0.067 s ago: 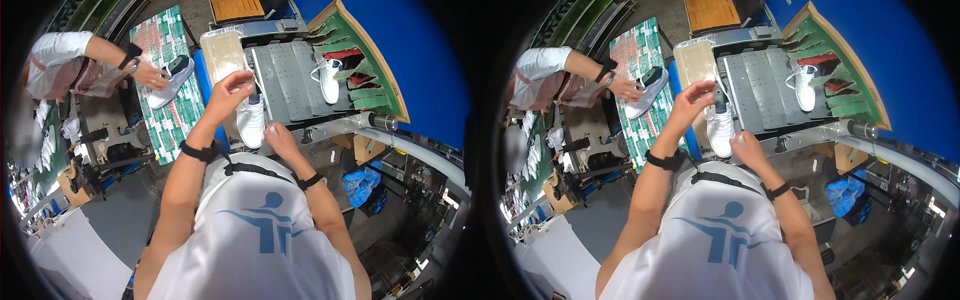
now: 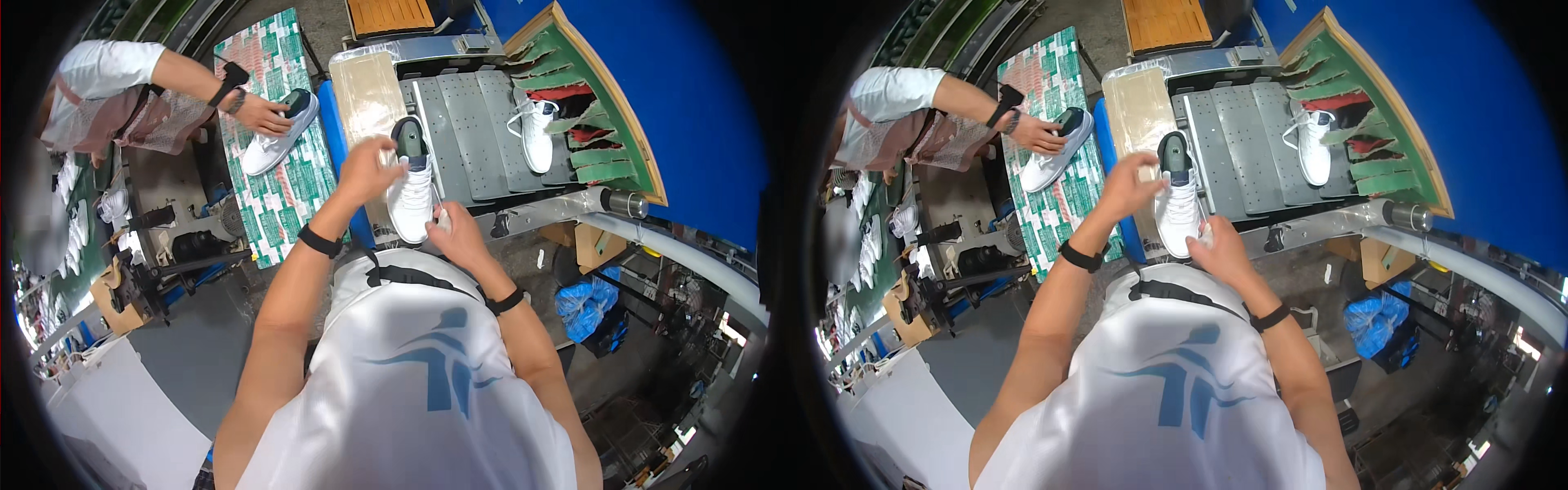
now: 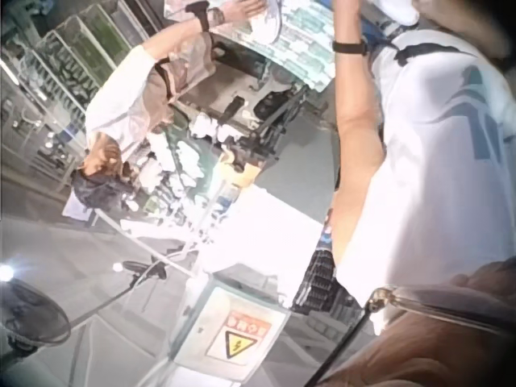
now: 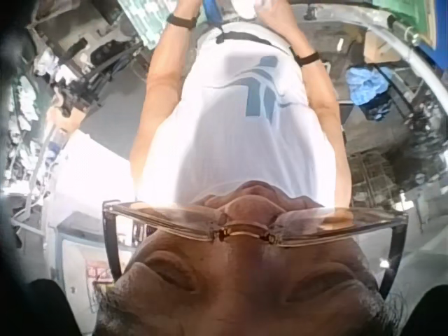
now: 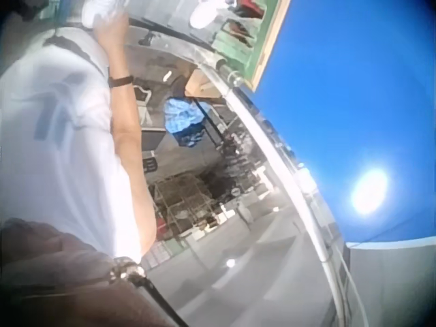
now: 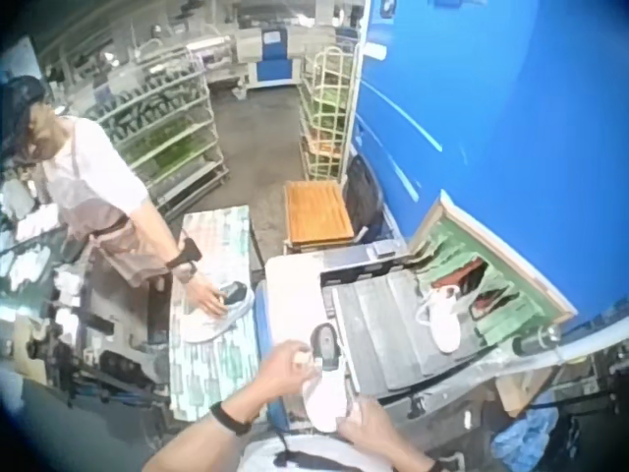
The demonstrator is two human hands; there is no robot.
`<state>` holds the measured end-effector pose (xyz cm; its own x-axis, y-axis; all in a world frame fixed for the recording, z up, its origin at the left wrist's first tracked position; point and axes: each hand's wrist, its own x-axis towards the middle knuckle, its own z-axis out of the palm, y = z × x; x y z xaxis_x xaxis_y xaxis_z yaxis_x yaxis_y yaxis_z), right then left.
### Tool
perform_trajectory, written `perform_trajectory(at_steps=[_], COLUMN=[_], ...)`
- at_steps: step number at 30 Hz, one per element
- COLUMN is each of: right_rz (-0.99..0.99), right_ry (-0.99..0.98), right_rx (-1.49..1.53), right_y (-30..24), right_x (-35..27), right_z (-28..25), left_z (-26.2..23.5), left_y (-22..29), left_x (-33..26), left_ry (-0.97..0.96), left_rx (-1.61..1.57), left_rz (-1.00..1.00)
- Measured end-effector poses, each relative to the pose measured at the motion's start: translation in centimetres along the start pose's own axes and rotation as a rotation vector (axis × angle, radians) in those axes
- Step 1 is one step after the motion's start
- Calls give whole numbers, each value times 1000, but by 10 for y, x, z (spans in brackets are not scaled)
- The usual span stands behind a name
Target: Clean white sneakers using a cloth and a cleaning agent on a specialized industrial station.
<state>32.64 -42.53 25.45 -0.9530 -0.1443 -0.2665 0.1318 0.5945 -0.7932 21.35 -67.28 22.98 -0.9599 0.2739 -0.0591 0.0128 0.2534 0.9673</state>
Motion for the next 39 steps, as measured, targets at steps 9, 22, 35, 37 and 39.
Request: perform_trajectory(at_steps=[9,22,35,37,39], right_rz=[-396,-215,-202,-118,-122], right_ry=[-6,-185,-424,-221,-143], right_rx=[-431,-523,-100,-195,-273], right_y=[-59,-76,-119,-84,-65], right_x=[44,53,6,18,26], right_z=[-3,-4,8,-22,-44], left_z=[9,-23,-13,-16,-12], left_y=[-43,7,-25,-17,-14], left_x=[-8,59,70,66,61], left_ry=[130,-11,-259,-280,-256], left_rx=[-3,389,171,221,143], left_rz=[-315,282,4,9,-16])
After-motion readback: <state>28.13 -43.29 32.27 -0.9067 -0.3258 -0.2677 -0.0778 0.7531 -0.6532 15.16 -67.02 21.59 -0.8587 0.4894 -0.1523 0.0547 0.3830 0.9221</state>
